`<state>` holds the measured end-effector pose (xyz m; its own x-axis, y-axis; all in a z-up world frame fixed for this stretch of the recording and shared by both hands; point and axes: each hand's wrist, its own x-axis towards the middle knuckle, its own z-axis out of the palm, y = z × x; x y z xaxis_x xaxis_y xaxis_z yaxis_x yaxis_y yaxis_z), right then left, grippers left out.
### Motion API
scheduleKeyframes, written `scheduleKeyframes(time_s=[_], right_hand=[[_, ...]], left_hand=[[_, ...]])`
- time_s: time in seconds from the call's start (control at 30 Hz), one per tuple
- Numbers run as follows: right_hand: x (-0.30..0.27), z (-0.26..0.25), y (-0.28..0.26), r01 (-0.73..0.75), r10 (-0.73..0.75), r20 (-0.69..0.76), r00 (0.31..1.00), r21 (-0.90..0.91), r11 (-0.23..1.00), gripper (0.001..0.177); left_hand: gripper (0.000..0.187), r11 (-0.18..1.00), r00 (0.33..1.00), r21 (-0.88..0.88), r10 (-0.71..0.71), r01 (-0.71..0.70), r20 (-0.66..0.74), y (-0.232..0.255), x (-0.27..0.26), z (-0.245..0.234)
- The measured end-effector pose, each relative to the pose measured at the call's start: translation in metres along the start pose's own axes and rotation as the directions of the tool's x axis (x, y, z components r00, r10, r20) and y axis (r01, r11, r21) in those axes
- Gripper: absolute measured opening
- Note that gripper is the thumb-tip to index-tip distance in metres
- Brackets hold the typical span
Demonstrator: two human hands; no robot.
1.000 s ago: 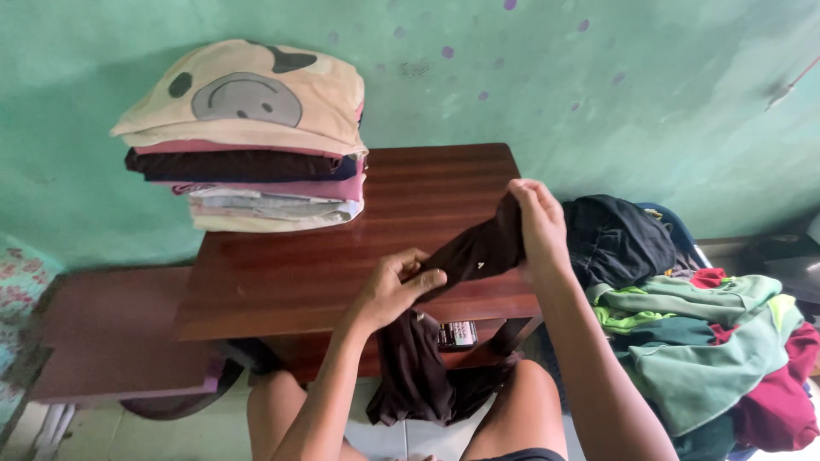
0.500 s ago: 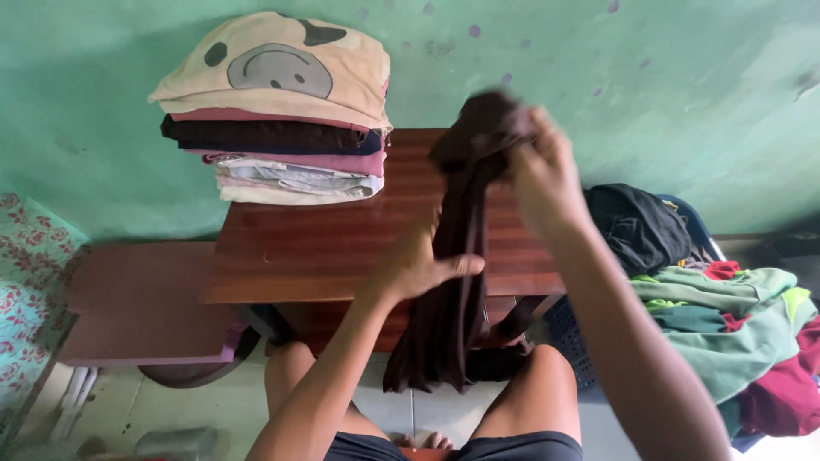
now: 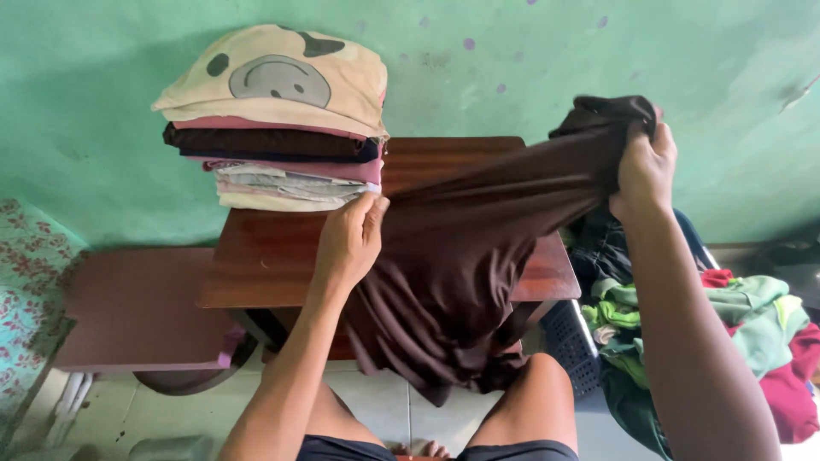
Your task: Folding a piece of brown clothing on a table and stacking it with other laundry.
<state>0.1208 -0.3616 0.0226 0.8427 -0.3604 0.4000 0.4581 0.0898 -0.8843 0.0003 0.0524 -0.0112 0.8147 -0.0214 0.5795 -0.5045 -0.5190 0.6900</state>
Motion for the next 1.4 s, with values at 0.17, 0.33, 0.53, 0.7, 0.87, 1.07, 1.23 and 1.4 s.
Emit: scheduleKeyframes(time_s=[0.17, 0.33, 0.53, 0.7, 0.87, 1.07, 1.23, 1.4], right_hand=[[0.018, -0.026, 0.003, 0.047, -0.046, -0.013, 0.999, 0.078, 0.996, 0.008], [0.015, -0.024, -0.014, -0.007, 0.017, -0.060, 0.998, 0.172, 0.985, 0.003], [-0.009, 0.016, -0.004, -0.253, 0.356, -0.020, 0.934, -0.740, 0.623, 0.025], [0.009, 0.018, 0.019, -0.385, 0.725, 0.118, 0.678, -0.784, 0.487, 0.033], [0.096, -0.003, 0.121, -0.371, 0.406, 0.291, 0.866, -0.168, 0.913, 0.037], [-0.060, 0.072, 0.081, 0.380, 0.119, 0.487, 0.865, -0.792, 0.478, 0.051], [-0.157, 0.086, 0.064, 0.665, -0.120, 0.666, 0.736, -0.678, 0.313, 0.046], [-0.124, 0.067, 0.089, 0.366, -0.160, 0.358, 0.920, -0.636, 0.680, 0.011]], left_hand=[[0.049, 0.996, 0.946, 0.086, -0.008, -0.021, 0.324, -0.027, -0.027, -0.016], [0.041, 0.926, 0.665, 0.244, -0.376, 0.287, 0.646, -0.048, -0.050, -0.071], [0.035, 0.992, 1.000, 0.129, -0.010, 0.008, 0.013, -0.080, -0.033, -0.101], [0.031, 0.955, 0.970, 0.281, 0.026, -0.096, 0.244, -0.060, -0.028, -0.113], [0.037, 0.950, 0.998, 0.307, 0.058, -0.059, 0.013, -0.073, 0.036, -0.093], [0.039, 0.884, 0.988, 0.467, 0.040, 0.035, -0.150, -0.112, 0.056, -0.060], [0.043, 0.881, 0.990, 0.465, -0.027, 0.087, -0.136, -0.134, 0.029, -0.064], [0.064, 0.781, 0.993, 0.625, 0.074, -0.001, -0.091, -0.107, -0.029, -0.066]])
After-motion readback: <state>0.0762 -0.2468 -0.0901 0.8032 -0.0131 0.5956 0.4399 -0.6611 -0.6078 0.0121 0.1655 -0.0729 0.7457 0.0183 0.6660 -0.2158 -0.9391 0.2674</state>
